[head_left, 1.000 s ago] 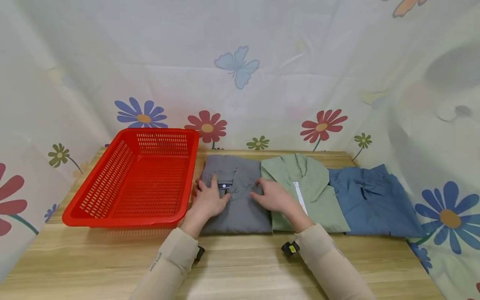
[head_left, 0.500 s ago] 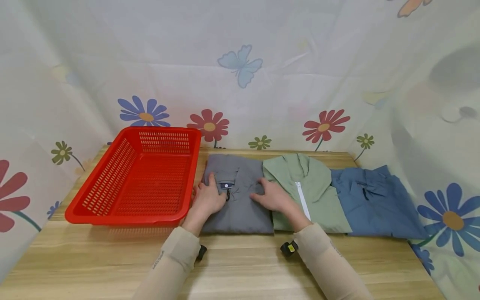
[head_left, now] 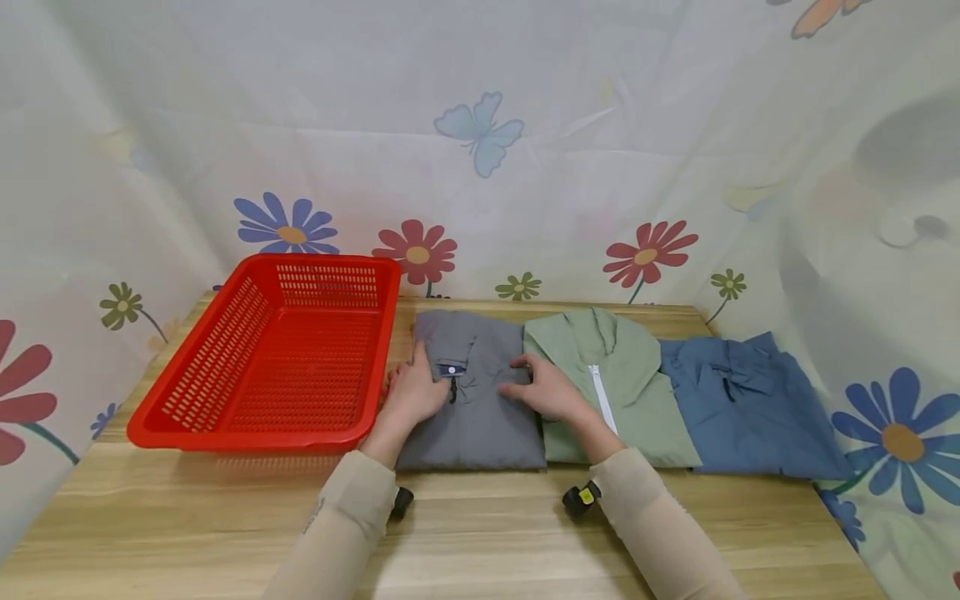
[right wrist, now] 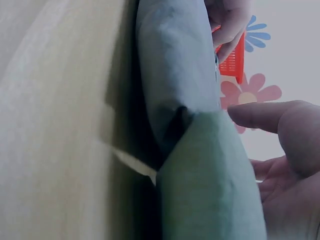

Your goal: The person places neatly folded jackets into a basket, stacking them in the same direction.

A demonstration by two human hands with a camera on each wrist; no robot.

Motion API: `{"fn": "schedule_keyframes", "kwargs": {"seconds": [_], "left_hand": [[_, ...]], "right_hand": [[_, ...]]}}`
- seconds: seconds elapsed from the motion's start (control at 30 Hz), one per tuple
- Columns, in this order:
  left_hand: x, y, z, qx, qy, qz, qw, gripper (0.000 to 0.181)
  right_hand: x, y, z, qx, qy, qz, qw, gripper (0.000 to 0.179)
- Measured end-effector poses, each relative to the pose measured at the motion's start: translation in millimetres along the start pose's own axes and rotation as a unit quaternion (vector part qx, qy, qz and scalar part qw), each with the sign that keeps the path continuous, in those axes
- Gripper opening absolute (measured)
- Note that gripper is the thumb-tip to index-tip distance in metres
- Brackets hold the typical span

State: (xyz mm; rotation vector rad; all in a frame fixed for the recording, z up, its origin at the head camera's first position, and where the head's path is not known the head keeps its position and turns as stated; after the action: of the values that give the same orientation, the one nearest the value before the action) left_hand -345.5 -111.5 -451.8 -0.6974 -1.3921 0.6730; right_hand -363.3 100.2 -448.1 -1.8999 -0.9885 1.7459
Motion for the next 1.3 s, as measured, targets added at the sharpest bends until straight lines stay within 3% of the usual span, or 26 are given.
{"fn": "schedule_keyframes", "kwargs": {"seconds": [0.27, 0.53, 0.73, 0.9, 1.13, 1.3], "left_hand": [[-2.7, -1.2, 3.7, 0.003, 0.004, -0.065, 0.9979, 0.082], [-6.1, -2.4, 1.6, 0.006, 0.003, -0.101, 0.9949, 0.081], [-5.2, -4.1, -2.3, 0.007, -0.006, -0.116, 0.9932, 0.072], [-8.0, -5.8, -4.0, 0.028, -0.020, -0.125, 0.9916, 0.063], [-2.5, -8.7, -4.1, 0.053, 0.008, -0.130, 0.9900, 0.053], [1.9, -10.3, -6.8, 0.054, 0.020, -0.137, 0.9889, 0.049]], "right_hand": [[-3.4, -4.7, 0.6, 0.018, -0.018, 0.006, 0.9997, 0.045], [-5.9, -2.3, 0.5, 0.006, -0.015, 0.021, 0.9996, 0.049], [2.7, 1.9, 3.3, -0.018, 0.002, 0.098, 0.9950, 0.048], [11.1, 5.2, 4.5, -0.040, 0.007, 0.145, 0.9887, 0.048], [14.0, 10.4, 4.1, -0.089, -0.003, 0.171, 0.9812, 0.052], [12.6, 11.0, 4.7, -0.100, -0.016, 0.181, 0.9783, 0.056]]}}
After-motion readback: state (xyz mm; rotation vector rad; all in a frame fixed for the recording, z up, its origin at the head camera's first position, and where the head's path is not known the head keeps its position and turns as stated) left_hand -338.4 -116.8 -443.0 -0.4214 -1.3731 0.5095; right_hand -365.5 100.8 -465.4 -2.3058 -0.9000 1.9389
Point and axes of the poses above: each hand's wrist, its own z-axis towards the middle knuckle, its own y-axis out of the palm, x = y × z, the point moved 10 cm from there along z, towards the middle knuckle, and after that the axes turned 10 degrees about y, right-handed, at the moved point
